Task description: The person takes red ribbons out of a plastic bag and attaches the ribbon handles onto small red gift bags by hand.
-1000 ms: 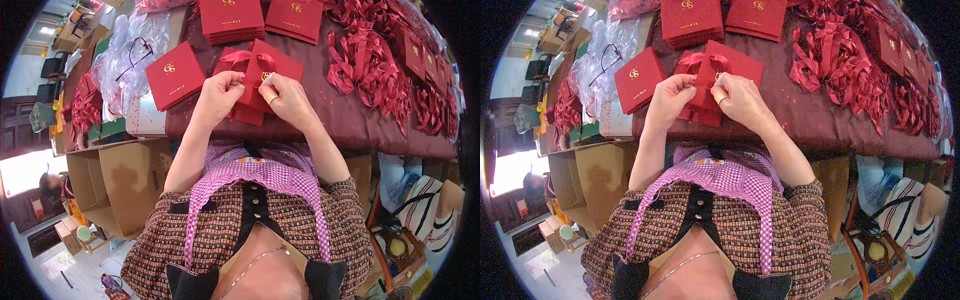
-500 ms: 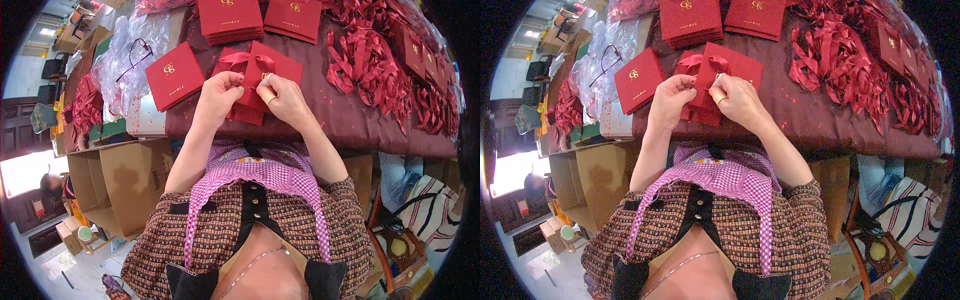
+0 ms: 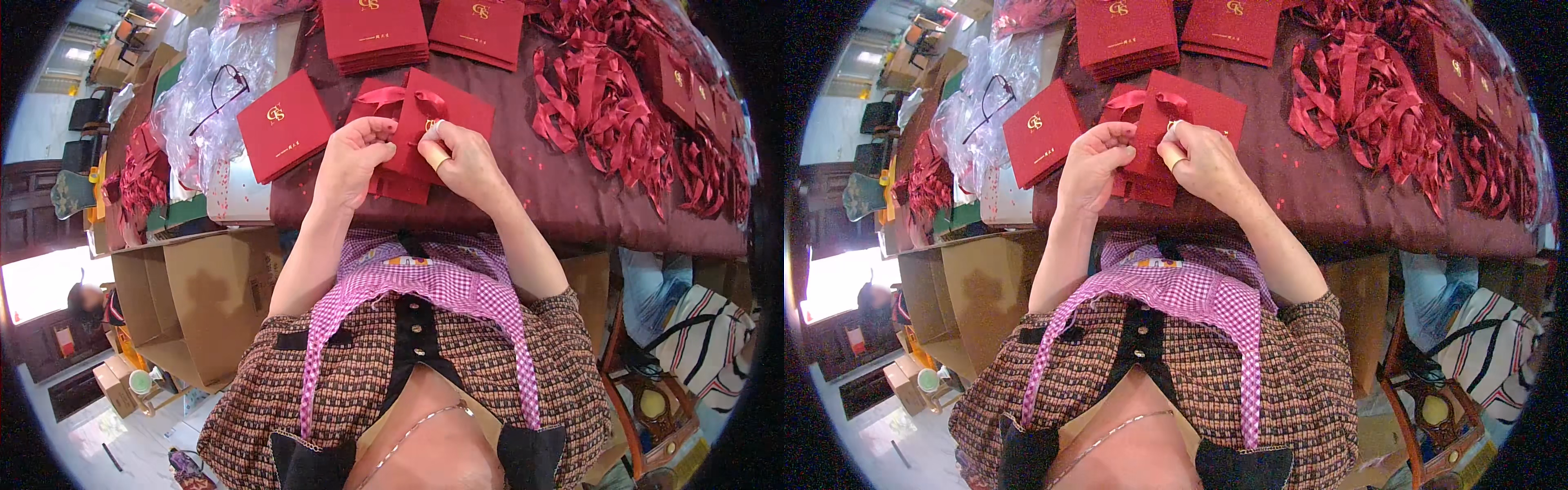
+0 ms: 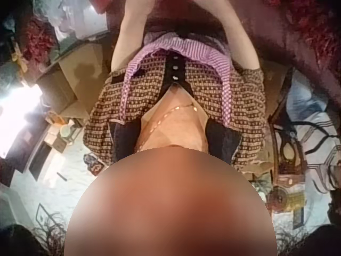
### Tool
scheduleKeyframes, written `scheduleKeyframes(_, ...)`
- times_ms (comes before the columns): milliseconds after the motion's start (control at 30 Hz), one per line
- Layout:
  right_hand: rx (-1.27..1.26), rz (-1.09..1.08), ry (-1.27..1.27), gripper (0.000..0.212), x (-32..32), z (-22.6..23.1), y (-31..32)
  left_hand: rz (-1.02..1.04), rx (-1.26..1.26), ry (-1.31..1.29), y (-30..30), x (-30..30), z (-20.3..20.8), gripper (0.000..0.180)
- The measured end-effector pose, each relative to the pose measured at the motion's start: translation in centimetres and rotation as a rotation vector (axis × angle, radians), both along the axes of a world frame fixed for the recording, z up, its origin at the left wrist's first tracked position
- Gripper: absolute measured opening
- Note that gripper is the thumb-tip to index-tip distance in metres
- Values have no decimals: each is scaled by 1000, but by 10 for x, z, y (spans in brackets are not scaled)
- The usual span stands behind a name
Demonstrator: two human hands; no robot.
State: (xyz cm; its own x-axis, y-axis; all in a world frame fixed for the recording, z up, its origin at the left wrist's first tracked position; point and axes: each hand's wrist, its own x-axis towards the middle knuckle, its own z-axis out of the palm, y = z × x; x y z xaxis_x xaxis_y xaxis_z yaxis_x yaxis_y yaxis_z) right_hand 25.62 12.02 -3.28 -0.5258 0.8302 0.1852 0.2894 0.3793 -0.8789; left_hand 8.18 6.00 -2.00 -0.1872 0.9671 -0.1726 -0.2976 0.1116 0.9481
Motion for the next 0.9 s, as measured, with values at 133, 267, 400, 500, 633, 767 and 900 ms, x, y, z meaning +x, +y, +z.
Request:
scheduleKeyframes(133, -27, 10, -9, 16, 0, 0, 0, -33, -17, -27, 2, -4, -1, 30)
scheduleKeyframes(267, -53, 13, -11, 16, 0, -1, 1, -47, -44, -34, 3, -6, -2, 30)
scheduleKeyframes(400, -36, 11, 2, 16, 0, -1, 1, -46, -43, -17, 3, -4, 1, 30)
scheduleKeyframes(500, -41, 15, 23, 17, 0, 1, 1, -40, -31, 25, 3, -1, 3, 29)
scheduleKeyframes(633, -46, 2, 2, 17, -1, 5, 0, -25, -2, 109, 3, 2, 4, 26)
scheduleKeyframes(767, -43, -11, 7, 17, -2, 7, 0, -70, -24, 198, 2, -1, 4, 28)
scheduleKeyframes(900, 25, -1, 3, 17, -3, 7, -1, -67, -18, 248, 1, 0, 2, 28)
